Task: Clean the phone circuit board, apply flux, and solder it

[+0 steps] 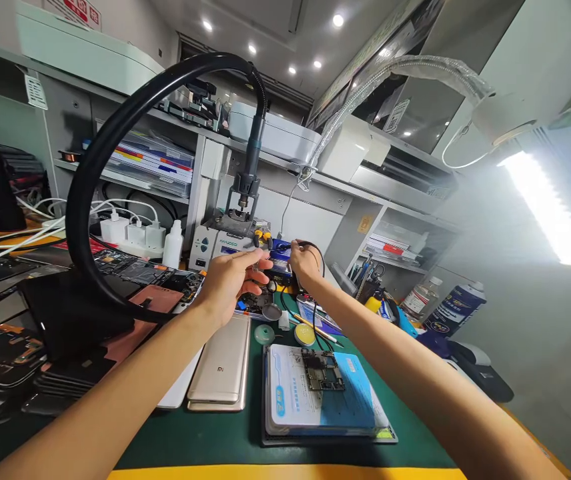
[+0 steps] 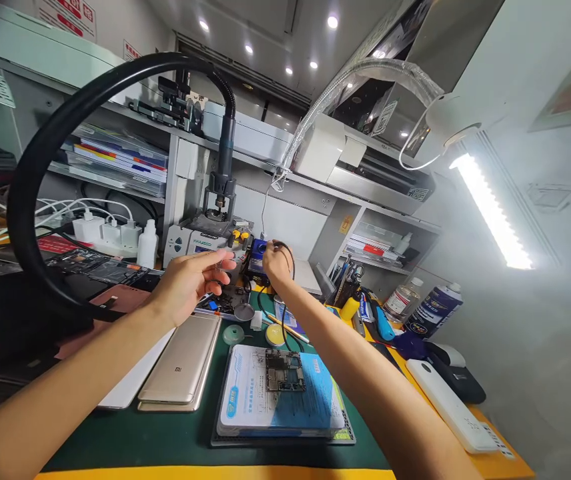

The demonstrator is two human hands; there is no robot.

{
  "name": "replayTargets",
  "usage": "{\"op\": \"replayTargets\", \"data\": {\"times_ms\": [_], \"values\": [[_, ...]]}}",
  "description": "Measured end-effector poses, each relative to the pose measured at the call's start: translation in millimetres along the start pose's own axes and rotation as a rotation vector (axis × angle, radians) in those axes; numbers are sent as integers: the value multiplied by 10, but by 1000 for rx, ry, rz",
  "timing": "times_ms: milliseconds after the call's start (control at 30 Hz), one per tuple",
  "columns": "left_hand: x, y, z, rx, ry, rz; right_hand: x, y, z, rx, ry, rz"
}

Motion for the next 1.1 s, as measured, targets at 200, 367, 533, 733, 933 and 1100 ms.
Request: {"op": "replayTargets", "data": {"times_ms": [200,367,533,733,933,1100], "values": [[-2,-17,3,0,-6,15,-31,-180,-453,284,5,190],[-18,68,-11,-19,14,45,-58,-266,-1081,575,66,282],[-54,101,2,-24,26,58,-101,-24,-1685,859,150,410],[-111,-10,70,22,-44,42,-326,608,-1803,1050,28,645],[-144,-58,106,78,-62,31,-448,944,-1698,1145,-159,737],[-238,-87,193,151,-105,-11,-560,1059,-1637,1183,-349,757]]}}
Point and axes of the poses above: each hand's wrist, its own x-axis towards the middle knuckle, its own z-axis out of the palm, y = z × x, the point moved 3 cm from there along x, towards the middle knuckle, and after that the axes turned 8 degrees about z, right-handed, at the moved point
